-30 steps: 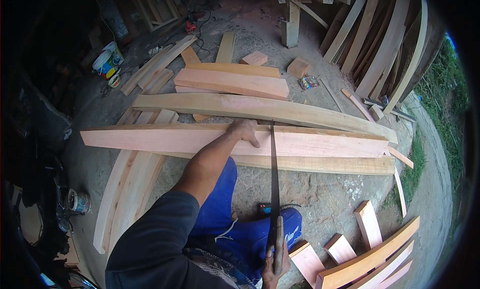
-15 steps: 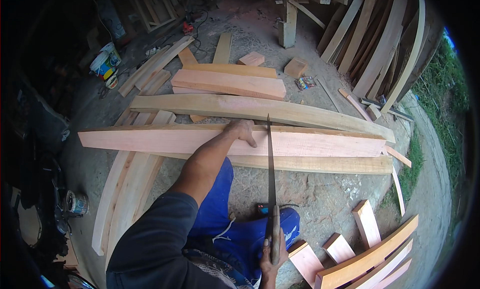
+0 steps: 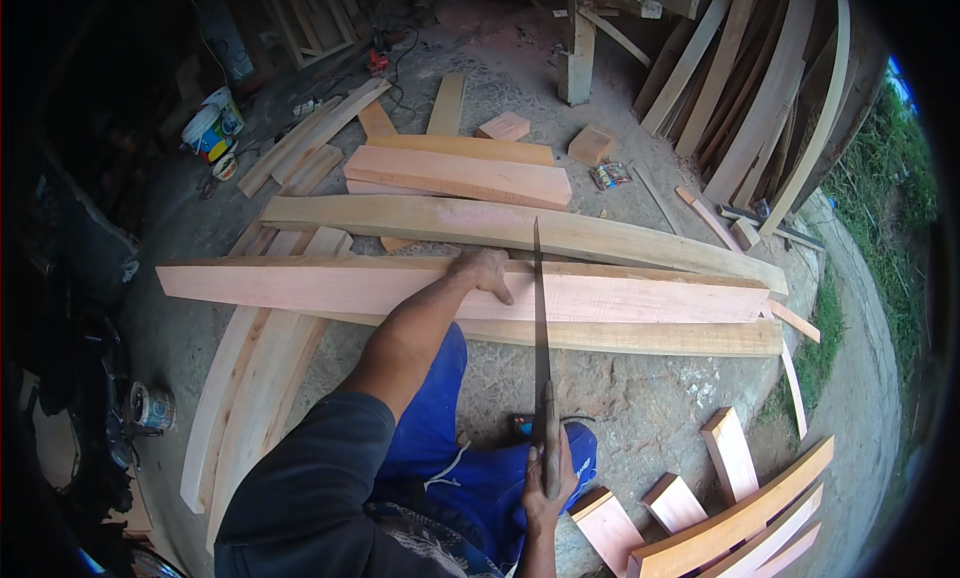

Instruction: The person measures a long wooden plank with a tape measure, marks it, and then uses a hand saw to cut the plank into shorter pieces. The person repeats this process on another plank, measuring and sawing it into sections.

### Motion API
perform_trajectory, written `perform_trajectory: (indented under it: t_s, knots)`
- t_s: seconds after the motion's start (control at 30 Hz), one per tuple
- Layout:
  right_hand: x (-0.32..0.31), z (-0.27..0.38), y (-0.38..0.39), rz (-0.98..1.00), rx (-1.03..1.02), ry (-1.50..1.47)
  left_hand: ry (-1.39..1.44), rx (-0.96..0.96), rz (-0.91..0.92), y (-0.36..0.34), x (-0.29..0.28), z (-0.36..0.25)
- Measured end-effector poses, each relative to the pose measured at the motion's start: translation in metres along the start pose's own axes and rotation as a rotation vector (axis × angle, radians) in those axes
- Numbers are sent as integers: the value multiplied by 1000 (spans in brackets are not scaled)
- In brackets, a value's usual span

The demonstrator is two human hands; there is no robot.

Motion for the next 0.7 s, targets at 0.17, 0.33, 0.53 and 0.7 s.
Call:
perform_trajectory:
  t_s: [0.17,0.33,0.53,0.7]
  knots:
    - [-32,-11,42,-17,7,74,22,-34,-29,17,-1,-26]
    - [106,-8,-138,-61,-89,-57,16,9,-191,40,20,-35]
    - [118,-27,-132,-8,-103,-282,8,137,-204,38,32,-10]
    - [103,-52,-108,-65,-213,-4,137,202,-307,110,-2,91]
Point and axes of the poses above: each hand's wrist, its own y-axis away from the middle knuckle, its own x-axis out of the palm, z = x × y, the point moved 2 cm from there along -y, towards the middle knuckle, and after that the axes turned 12 degrees about -z, right-handed, at the moved point
